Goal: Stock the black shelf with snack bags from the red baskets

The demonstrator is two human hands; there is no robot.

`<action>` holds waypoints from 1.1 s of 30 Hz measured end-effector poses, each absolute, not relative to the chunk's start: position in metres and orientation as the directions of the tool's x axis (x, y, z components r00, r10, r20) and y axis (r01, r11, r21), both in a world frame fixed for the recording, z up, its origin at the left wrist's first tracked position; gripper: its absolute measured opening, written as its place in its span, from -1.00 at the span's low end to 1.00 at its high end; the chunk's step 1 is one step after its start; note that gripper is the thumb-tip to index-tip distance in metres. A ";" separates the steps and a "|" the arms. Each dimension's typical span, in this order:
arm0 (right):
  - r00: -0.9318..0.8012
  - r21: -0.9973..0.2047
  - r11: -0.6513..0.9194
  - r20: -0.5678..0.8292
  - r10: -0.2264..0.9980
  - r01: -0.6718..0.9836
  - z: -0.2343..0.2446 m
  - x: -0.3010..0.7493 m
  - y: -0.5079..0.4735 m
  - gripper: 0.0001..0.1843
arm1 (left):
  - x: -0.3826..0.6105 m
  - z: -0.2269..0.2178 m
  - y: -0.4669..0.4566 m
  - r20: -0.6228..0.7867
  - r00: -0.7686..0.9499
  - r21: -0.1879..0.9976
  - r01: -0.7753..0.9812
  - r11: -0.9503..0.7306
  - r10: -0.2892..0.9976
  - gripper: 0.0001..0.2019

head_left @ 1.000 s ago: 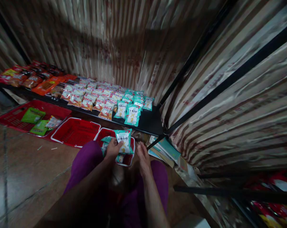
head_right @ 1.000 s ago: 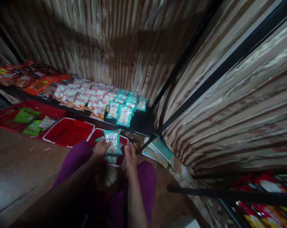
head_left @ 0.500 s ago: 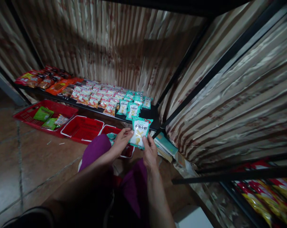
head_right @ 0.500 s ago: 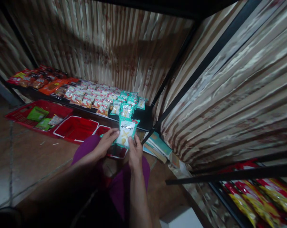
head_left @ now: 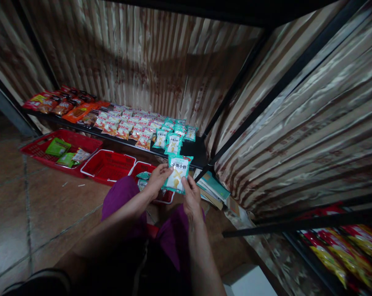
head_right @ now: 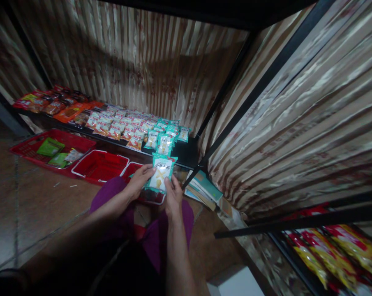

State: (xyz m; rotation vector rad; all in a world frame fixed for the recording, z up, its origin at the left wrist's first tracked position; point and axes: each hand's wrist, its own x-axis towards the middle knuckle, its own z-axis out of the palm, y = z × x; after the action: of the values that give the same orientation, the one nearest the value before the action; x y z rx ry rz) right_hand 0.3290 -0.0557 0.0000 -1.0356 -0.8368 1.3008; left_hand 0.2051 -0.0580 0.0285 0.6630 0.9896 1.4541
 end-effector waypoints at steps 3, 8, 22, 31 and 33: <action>0.097 -0.941 -0.033 -0.070 0.993 -0.337 -0.005 0.331 -0.058 -0.39 | 0.201 0.034 -0.051 -0.134 -0.186 0.861 -0.507 0.022 0.973 -0.53; 0.064 -0.952 -0.022 -0.044 0.997 -0.306 -0.012 0.334 -0.062 -0.41 | 0.196 0.041 -0.036 -0.072 -0.284 0.882 -0.465 -0.072 0.956 -0.66; 0.048 -0.951 0.041 0.027 0.998 -0.306 0.009 0.333 -0.064 -0.45 | 0.188 0.050 -0.033 0.048 -0.385 0.962 -0.229 -0.145 0.922 -0.68; 0.308 -0.972 0.097 0.027 0.951 -0.216 0.033 0.337 -0.034 -0.62 | 0.191 0.043 -0.041 0.176 -0.322 0.978 -0.054 -0.203 0.930 -0.71; 0.349 -0.967 0.101 0.014 0.937 -0.233 0.034 0.334 -0.033 -0.64 | 0.192 0.042 -0.042 0.160 -0.318 0.976 -0.088 -0.198 0.934 -0.70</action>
State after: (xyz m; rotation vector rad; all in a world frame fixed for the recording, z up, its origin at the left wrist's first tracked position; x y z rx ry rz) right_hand 0.3341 -0.0332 0.0343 -1.1313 -0.8013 1.0170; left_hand 0.1922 -0.0420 0.0417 1.0858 1.2518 1.6327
